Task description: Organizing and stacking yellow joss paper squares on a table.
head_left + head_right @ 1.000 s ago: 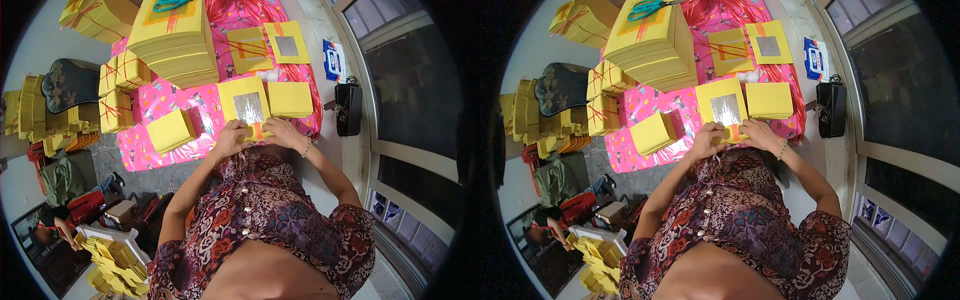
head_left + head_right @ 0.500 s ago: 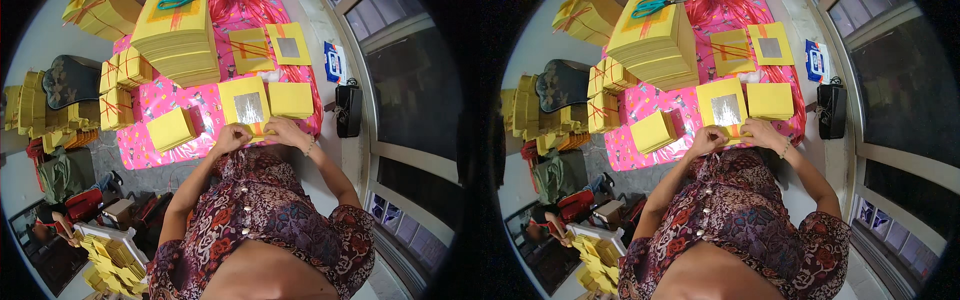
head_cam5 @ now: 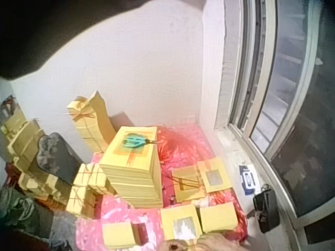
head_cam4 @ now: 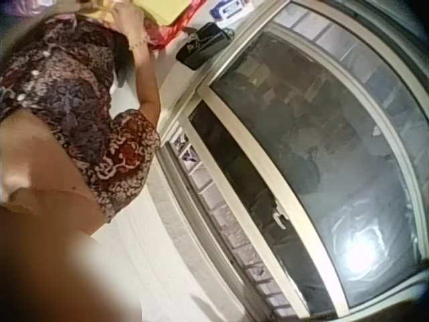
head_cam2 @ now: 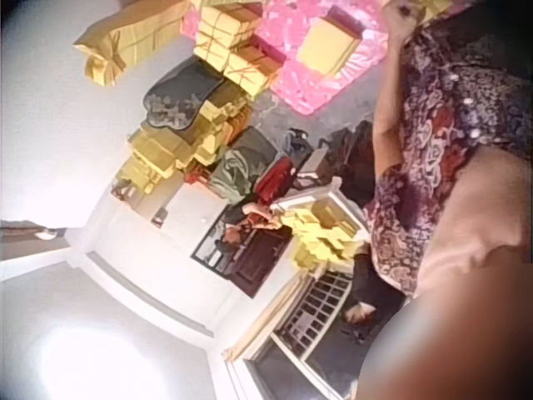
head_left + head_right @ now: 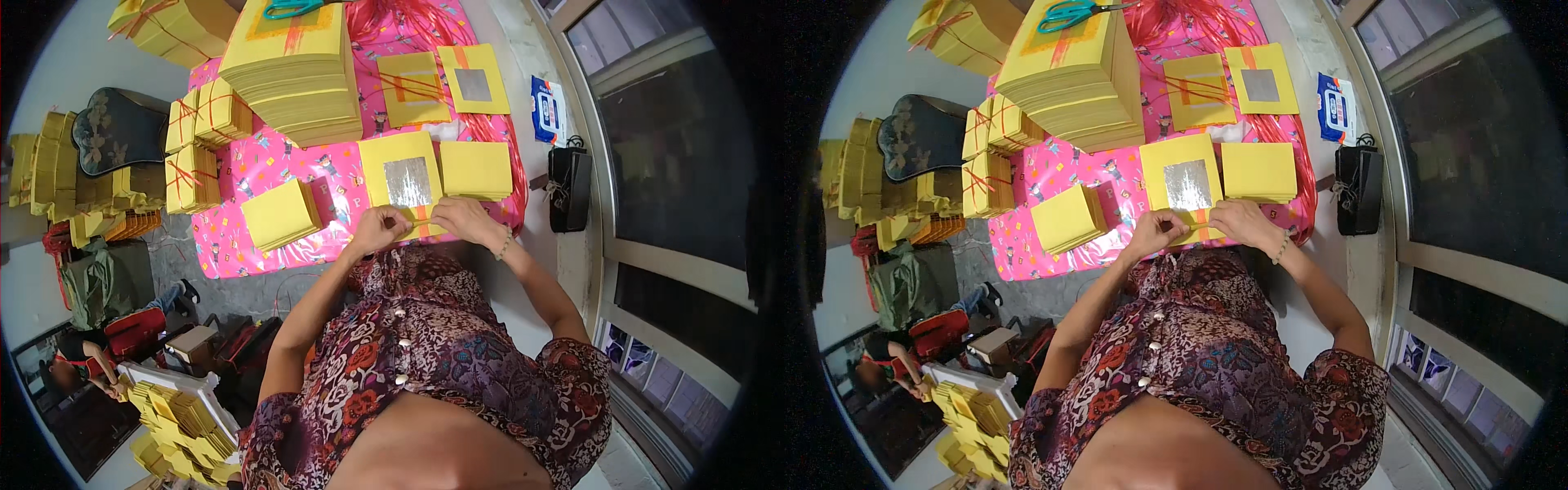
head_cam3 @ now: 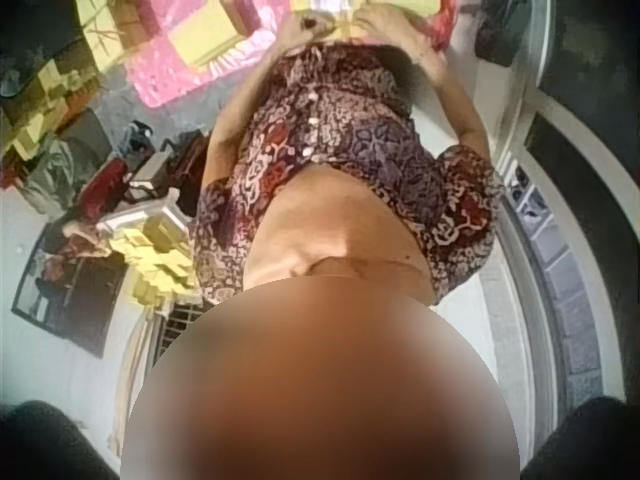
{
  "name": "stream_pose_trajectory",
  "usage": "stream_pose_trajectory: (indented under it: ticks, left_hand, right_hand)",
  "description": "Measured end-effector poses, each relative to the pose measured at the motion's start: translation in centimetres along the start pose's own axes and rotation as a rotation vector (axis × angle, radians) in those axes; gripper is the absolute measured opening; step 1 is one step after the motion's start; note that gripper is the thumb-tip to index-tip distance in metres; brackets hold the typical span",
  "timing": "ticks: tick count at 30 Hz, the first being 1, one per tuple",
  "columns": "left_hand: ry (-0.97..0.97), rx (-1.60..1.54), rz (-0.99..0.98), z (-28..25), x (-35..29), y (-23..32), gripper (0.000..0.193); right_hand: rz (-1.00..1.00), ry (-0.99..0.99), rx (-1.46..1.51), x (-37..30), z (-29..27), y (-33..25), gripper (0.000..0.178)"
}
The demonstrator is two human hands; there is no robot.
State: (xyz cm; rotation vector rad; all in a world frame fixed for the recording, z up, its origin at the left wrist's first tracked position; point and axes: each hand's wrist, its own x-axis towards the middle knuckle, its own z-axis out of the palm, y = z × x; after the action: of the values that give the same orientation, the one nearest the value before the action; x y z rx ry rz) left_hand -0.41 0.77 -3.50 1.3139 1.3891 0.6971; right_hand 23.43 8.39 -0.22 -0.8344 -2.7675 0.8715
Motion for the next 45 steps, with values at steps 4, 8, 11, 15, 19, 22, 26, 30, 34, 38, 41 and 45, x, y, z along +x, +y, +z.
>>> stream_pose_trajectory:
  ticks: [4,8,11,15,19,22,26,30,34,38,41,45]
  left_hand:
    - [0.186,0.238,0.290,-0.1,-1.1,3.6,0.023]
    - [0.368,0.551,0.616,-0.3,-1.7,4.8,0.045]
    - [0.277,0.647,0.660,-0.4,-1.3,4.9,0.054]
    - [0.210,0.733,0.535,0.4,0.1,3.9,0.067]
    - [0.238,0.786,0.472,0.5,2.2,3.7,0.076]
    - [0.214,0.801,0.440,0.1,3.9,3.0,0.084]
    - [0.198,0.844,0.409,-0.4,4.9,1.7,0.089]
    - [0.205,0.864,0.382,-0.3,5.2,1.4,0.090]
    - [0.171,0.853,0.373,-0.5,5.5,1.9,0.089]
    - [0.170,0.857,0.366,-0.5,5.7,1.5,0.089]
    - [0.162,0.852,0.367,-0.5,5.9,1.4,0.087]
    - [0.157,0.829,0.367,-0.5,5.9,1.3,0.088]
  right_hand:
    - [0.003,0.043,-0.029,0.9,-1.4,-0.1,0.015]
    - [0.061,0.040,-0.018,3.2,-4.1,-0.2,0.014]
    - [0.115,0.088,0.000,5.0,-5.2,0.7,0.017]
    - [0.130,0.113,-0.014,7.8,-5.9,2.4,0.019]
    - [0.185,0.109,-0.016,10.3,-5.4,4.5,0.023]
    - [0.189,0.121,-0.039,11.8,-4.2,6.8,0.024]
    - [0.195,0.150,-0.140,13.1,-3.4,7.1,0.023]
    - [0.174,0.205,-0.188,13.8,-3.0,7.0,0.023]
    - [0.150,0.180,-0.164,15.1,-2.4,7.1,0.024]
    - [0.129,0.077,-0.040,16.6,-1.4,6.3,0.024]
    - [0.116,0.038,-0.096,16.9,-0.7,6.5,0.022]
    - [0.096,0.090,-0.047,16.8,-0.7,6.5,0.021]
